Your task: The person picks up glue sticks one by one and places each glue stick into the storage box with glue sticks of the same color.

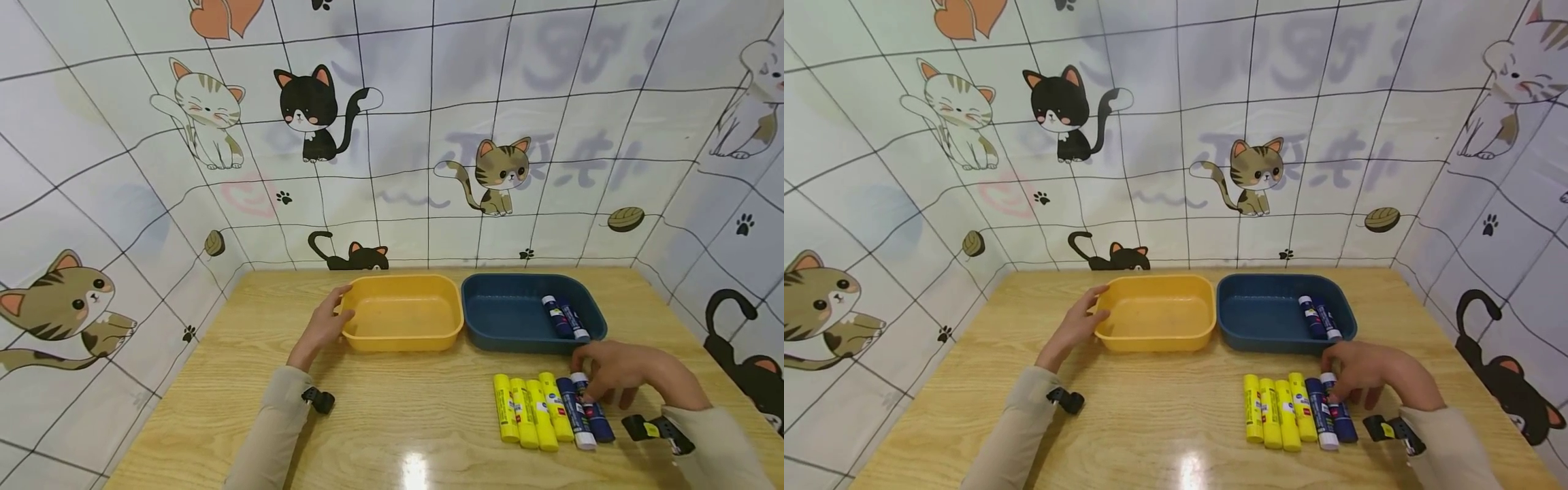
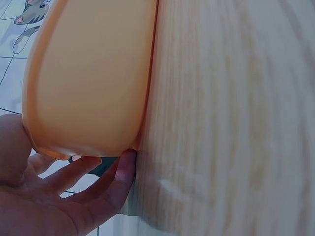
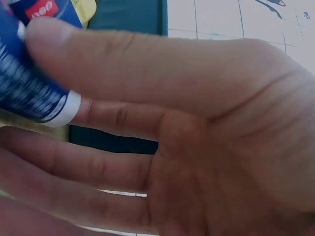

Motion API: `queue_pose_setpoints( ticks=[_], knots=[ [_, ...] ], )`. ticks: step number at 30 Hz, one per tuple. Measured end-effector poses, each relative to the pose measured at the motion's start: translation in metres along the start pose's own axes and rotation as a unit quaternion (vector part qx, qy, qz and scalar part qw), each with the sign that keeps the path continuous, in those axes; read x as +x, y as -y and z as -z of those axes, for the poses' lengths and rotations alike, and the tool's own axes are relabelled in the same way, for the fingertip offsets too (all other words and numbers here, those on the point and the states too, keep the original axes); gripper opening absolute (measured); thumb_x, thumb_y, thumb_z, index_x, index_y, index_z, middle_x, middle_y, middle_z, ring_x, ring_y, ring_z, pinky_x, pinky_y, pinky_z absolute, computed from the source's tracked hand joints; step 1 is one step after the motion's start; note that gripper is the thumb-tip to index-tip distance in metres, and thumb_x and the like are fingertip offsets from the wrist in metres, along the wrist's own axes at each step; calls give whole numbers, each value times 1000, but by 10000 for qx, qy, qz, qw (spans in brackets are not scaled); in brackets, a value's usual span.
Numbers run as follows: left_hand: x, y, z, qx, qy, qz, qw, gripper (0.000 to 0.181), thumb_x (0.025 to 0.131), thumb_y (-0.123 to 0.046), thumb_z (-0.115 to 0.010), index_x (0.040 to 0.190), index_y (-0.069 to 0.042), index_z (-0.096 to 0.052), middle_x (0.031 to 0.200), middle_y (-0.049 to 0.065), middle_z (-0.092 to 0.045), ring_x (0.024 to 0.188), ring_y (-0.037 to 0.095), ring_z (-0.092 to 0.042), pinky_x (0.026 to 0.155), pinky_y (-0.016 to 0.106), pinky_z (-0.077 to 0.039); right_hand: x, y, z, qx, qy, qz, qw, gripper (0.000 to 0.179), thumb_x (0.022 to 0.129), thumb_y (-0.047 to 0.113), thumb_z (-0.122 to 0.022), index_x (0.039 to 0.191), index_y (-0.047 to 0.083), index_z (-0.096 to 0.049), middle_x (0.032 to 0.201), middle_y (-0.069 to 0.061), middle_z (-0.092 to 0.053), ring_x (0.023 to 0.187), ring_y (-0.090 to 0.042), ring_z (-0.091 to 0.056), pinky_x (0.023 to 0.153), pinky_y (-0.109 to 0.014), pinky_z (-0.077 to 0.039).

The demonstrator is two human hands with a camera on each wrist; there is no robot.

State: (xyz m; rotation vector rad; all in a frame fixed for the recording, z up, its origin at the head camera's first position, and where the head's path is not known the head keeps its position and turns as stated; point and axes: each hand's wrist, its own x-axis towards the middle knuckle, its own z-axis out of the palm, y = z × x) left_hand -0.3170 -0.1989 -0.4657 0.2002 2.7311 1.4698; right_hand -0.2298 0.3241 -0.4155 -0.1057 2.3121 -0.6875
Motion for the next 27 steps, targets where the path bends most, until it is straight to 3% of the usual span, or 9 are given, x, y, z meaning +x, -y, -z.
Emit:
queue_pose_setpoints(
  ticks=[15,22,27],
  knots=[
    [0,-1,-1,49,-99,1,9999,56,104,-16,-58,158,-18,-42,156,26,-46,130,48,-58,101,56,-55,-2,-12,5,138,36,-177,9997,53,85,17,-84,127,7,-54,94,-9,-65,80,-21,-69,68,-41,-63],
    [-2,1,-3,59,5,79,10000,56,105,-17,-57,159,-20,-40,160,22,-42,140,47,-49,108,58,-49,-4,-23,6,157,2,-295,9994,51,86,10,-79,129,5,-52,93,-9,-65,79,-21,-68,69,-41,-64],
    [-1,0,-2,32,-50,36,10000,57,105,-17,-57,158,-20,-41,158,25,-44,135,49,-54,101,58,-54,-1,-26,9,98,-31,-309,9995,54,87,19,-82,128,4,-51,95,-9,-66,81,-20,-69,70,-42,-64]
  ],
)
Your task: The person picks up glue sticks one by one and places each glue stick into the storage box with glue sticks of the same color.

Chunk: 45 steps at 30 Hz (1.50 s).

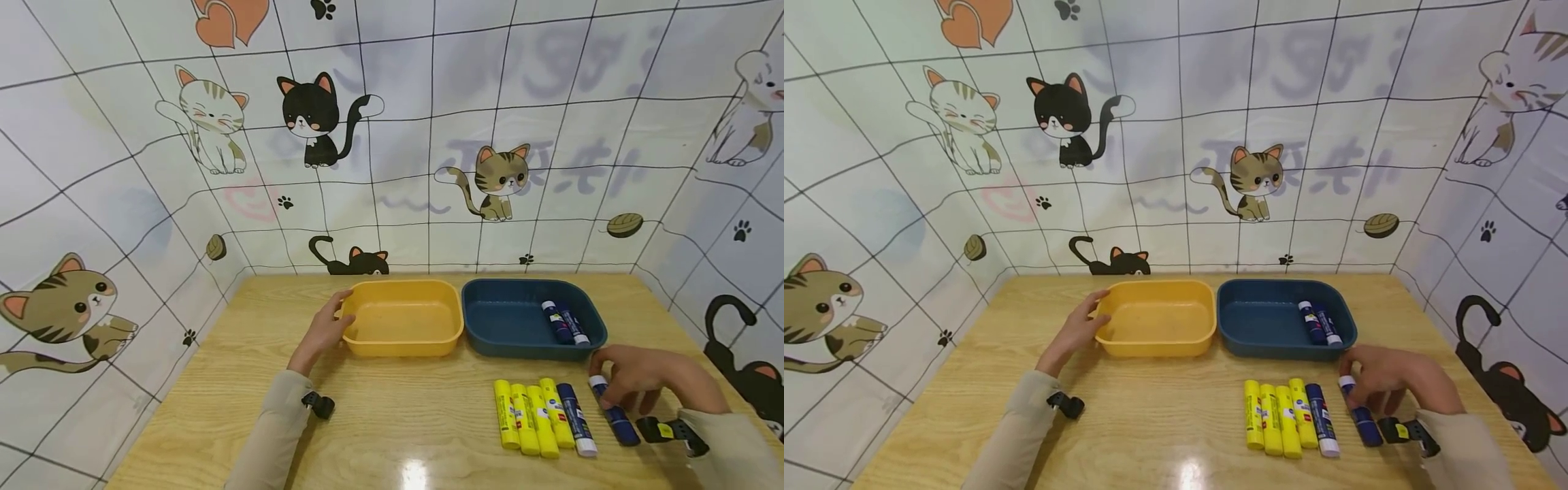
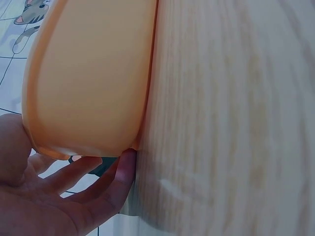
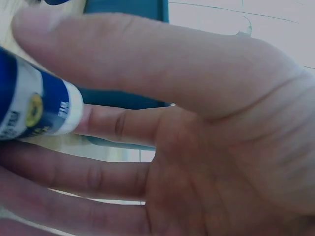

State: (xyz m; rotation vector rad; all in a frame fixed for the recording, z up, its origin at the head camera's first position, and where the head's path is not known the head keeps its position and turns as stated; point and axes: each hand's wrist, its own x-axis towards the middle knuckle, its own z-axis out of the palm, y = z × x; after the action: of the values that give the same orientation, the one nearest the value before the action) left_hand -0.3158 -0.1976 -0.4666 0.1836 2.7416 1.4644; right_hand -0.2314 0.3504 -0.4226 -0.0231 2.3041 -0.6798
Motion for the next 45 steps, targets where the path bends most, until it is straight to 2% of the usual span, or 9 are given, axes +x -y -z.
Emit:
queue_pose_setpoints(
  ticks=[10,17,24,28,34,45],
  knots=[
    [0,-1,1,31,28,-20,10000,56,105,-17,-57,159,-19,-41,158,27,-43,131,49,-57,101,55,-55,3,-2,1,131,-86,36,9999,52,85,17,-84,121,2,-50,97,-12,-65,81,-22,-70,71,-44,-64],
    [1,1,1,13,13,17,10000,56,105,-17,-58,158,-20,-41,158,27,-44,131,48,-57,100,54,-55,3,-6,5,175,-115,160,9997,51,86,15,-81,124,0,-50,103,-14,-64,82,-23,-69,72,-44,-64],
    [0,-1,1,-4,48,-133,9999,57,105,-15,-57,159,-15,-39,160,24,-43,140,45,-50,105,56,-51,3,-12,7,233,-138,203,9994,50,86,13,-79,126,1,-50,101,-14,-64,82,-22,-69,70,-44,-63],
    [0,-1,1,5,65,-162,9998,57,105,-15,-57,159,-15,-39,159,25,-43,137,46,-53,104,55,-53,1,-15,10,327,-238,201,9990,53,88,12,-76,129,-2,-47,103,-18,-61,83,-23,-67,71,-46,-64],
    [0,-1,1,1,50,-113,9999,57,105,-16,-57,159,-17,-40,157,27,-45,129,48,-59,99,53,-56,-3,-17,17,406,-448,304,9977,53,89,11,-73,131,-3,-43,104,-16,-58,84,-23,-63,70,-47,-64],
    [0,0,0,52,55,-118,9999,56,105,-16,-56,159,-15,-40,156,30,-45,124,49,-62,94,51,-59,-7,-29,27,63,-854,285,9959,48,91,16,-72,126,-2,-46,103,-18,-59,85,-25,-61,68,-43,-63]
  ],
)
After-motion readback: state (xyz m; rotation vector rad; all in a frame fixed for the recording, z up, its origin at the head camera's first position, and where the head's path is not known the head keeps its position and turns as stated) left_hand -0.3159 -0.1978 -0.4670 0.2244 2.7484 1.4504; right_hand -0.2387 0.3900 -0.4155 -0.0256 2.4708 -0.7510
